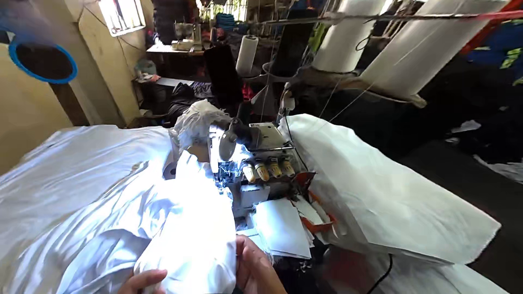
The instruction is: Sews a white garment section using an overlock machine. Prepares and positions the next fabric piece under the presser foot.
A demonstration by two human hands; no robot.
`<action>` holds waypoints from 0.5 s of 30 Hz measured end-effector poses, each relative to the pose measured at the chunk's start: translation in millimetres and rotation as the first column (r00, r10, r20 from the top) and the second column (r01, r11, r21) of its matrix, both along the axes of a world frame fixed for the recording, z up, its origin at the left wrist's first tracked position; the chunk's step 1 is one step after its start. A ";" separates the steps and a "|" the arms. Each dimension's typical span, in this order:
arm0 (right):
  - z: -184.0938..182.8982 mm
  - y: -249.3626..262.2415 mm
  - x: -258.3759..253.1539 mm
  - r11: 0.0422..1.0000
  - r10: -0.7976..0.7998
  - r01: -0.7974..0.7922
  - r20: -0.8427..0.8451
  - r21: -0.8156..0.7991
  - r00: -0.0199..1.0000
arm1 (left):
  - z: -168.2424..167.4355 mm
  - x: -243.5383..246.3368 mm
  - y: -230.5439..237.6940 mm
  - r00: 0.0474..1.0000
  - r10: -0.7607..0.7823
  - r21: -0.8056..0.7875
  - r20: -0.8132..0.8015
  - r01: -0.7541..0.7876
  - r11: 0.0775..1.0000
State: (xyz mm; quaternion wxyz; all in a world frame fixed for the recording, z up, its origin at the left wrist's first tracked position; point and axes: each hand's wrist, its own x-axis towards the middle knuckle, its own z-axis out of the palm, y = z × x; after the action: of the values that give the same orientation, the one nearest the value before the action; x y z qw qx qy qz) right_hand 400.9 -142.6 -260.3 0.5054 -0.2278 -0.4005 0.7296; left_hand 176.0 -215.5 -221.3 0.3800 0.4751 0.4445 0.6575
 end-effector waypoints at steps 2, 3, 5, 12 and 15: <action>-4.3 -6.2 -0.3 0.994 0.071 -0.091 0.262 0.063 0.962 | -4.3 3.1 2.9 0.999 0.031 0.015 -0.042 -0.030 0.999; -8.6 -8.2 1.3 0.988 0.107 -0.139 0.361 0.066 0.926 | -6.6 2.2 4.2 0.996 0.062 0.028 -0.058 -0.061 0.998; -16.8 -10.3 9.3 0.983 0.122 -0.171 0.455 0.068 0.882 | -8.6 -3.7 5.5 0.989 0.113 0.042 -0.091 -0.110 0.993; 19.7 -17.5 49.7 0.919 -0.112 -0.009 0.284 0.394 0.952 | -9.9 -13.9 -7.1 0.989 0.101 -0.050 -0.106 -0.107 0.993; 6.8 -31.0 33.0 0.979 -0.032 -0.035 0.321 0.201 0.946 | -21.3 -8.6 -6.3 0.996 0.065 -0.124 -0.061 -0.072 0.990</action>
State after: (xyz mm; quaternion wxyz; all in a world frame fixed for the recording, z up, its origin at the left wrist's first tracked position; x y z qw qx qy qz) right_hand 433.9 -173.6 -253.5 0.4532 -0.2910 -0.5505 0.6378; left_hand 167.4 -221.8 -242.6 0.3737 0.4531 0.5119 0.6270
